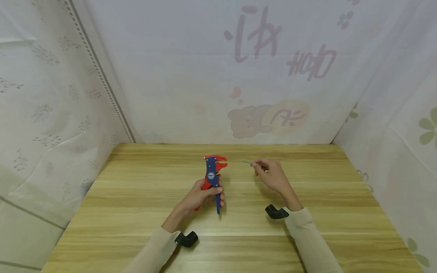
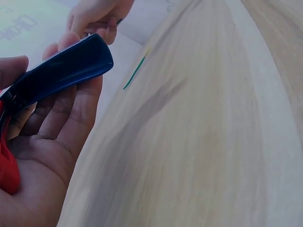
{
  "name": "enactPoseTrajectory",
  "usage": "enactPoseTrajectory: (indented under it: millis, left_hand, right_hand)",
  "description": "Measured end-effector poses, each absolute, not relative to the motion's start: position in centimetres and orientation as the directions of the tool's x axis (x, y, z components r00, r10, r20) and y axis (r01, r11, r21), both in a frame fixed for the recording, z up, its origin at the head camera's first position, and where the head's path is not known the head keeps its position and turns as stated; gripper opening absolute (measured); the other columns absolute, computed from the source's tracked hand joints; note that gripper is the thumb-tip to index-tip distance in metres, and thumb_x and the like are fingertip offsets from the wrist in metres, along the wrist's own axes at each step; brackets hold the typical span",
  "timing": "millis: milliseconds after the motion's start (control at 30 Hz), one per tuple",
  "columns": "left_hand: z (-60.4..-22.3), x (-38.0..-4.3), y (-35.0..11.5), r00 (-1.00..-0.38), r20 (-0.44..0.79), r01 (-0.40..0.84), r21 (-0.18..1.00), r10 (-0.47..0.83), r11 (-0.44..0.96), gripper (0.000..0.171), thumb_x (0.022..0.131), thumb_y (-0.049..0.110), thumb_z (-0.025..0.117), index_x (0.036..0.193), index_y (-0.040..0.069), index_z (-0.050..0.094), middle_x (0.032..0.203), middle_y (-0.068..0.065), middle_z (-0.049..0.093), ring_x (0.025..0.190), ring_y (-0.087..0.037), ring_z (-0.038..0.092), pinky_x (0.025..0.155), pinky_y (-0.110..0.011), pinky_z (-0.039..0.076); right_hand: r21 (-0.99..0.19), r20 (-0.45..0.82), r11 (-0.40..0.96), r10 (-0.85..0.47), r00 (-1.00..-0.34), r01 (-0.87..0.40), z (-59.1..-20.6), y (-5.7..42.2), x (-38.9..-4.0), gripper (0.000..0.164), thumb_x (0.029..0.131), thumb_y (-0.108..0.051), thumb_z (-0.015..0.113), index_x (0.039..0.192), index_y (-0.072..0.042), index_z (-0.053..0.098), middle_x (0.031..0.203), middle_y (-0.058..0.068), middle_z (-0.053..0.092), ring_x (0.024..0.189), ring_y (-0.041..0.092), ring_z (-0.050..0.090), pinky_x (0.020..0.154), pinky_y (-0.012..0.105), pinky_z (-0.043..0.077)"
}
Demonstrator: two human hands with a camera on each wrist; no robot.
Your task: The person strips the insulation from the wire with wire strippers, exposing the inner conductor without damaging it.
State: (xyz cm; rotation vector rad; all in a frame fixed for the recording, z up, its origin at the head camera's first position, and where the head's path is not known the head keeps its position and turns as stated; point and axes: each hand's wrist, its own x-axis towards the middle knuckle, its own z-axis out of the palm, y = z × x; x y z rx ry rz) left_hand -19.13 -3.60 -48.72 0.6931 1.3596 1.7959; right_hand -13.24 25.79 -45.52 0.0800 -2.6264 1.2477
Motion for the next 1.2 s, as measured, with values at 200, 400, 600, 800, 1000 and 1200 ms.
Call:
enactPoseTrajectory:
  millis: [200,400,600,800,1000,1200]
  left_hand:
    - [-48.9,-18.9,-3.4,-0.539,-0.02,-0.265,0.953,0.842,-0.147,0.028,0.102,0.016,0.062,0.121,0.0,0.048,0.088,-0.005,0.071,0.079,-0.022,0.075,0.083,-0.042,0.064]
    - [-49.1,-18.5,-3.4,-0.499,-0.008,-0.336,0.924,0.867,-0.185,0.022,0.103,0.013,0.06,0.121,0.007,0.049,0.088,-0.005,0.07,0.079,-0.021,0.076,0.086,-0.052,0.063]
    - [-49.3,-18.4,-3.1,-0.448,0.032,-0.363,0.907,0.894,-0.215,0.024,0.104,0.012,0.056,0.126,0.008,0.047,0.094,-0.006,0.072,0.085,-0.021,0.076,0.084,-0.05,0.063]
    - [-49.5,-18.3,-2.9,-0.461,0.031,-0.335,0.919,0.887,-0.206,0.026,0.105,0.016,0.056,0.127,0.005,0.046,0.093,-0.006,0.075,0.085,-0.022,0.077,0.082,-0.043,0.064]
    - [-49.3,-18.1,-2.8,-0.498,-0.023,-0.347,0.921,0.867,-0.175,0.041,0.103,0.019,0.062,0.13,-0.004,0.041,0.085,-0.003,0.07,0.075,-0.018,0.074,0.081,-0.04,0.064]
    - [-49.2,-18.0,-2.7,-0.511,-0.022,-0.336,0.925,0.859,-0.176,0.036,0.103,0.019,0.062,0.127,-0.002,0.045,0.084,-0.003,0.07,0.074,-0.019,0.074,0.08,-0.041,0.064]
  right_hand:
    - [-0.757,0.259,0.629,0.04,-0.965,-0.177,-45.5,25.5,-13.2,0.022,0.106,-0.024,0.059,0.111,-0.008,0.073,0.077,0.017,0.069,0.055,0.009,0.055,0.049,0.024,0.035]
    - [-0.743,0.297,0.631,0.01,-0.955,-0.224,-45.5,25.0,-13.2,0.02,0.106,-0.024,0.059,0.108,-0.011,0.073,0.074,0.015,0.068,0.054,0.007,0.053,0.05,0.023,0.035]
    - [-0.745,0.297,0.627,0.006,-0.955,-0.228,-44.9,24.6,-13.1,0.018,0.105,-0.024,0.059,0.107,-0.011,0.073,0.074,0.015,0.068,0.051,0.008,0.049,0.047,0.023,0.032]
    - [-0.741,0.305,0.626,-0.006,-0.952,-0.242,-44.7,24.3,-13.2,0.019,0.105,-0.024,0.06,0.108,-0.01,0.073,0.074,0.016,0.068,0.052,0.008,0.051,0.047,0.023,0.033]
    - [-0.756,0.275,0.617,-0.004,-0.961,-0.219,-44.6,24.2,-13.2,0.017,0.106,-0.026,0.058,0.109,-0.016,0.072,0.075,0.016,0.068,0.049,0.007,0.043,0.045,0.021,0.028]
    - [-0.765,0.261,0.608,-0.008,-0.965,-0.212,-44.5,24.0,-13.3,0.017,0.106,-0.024,0.059,0.107,-0.014,0.072,0.074,0.014,0.069,0.048,0.006,0.042,0.042,0.02,0.028]
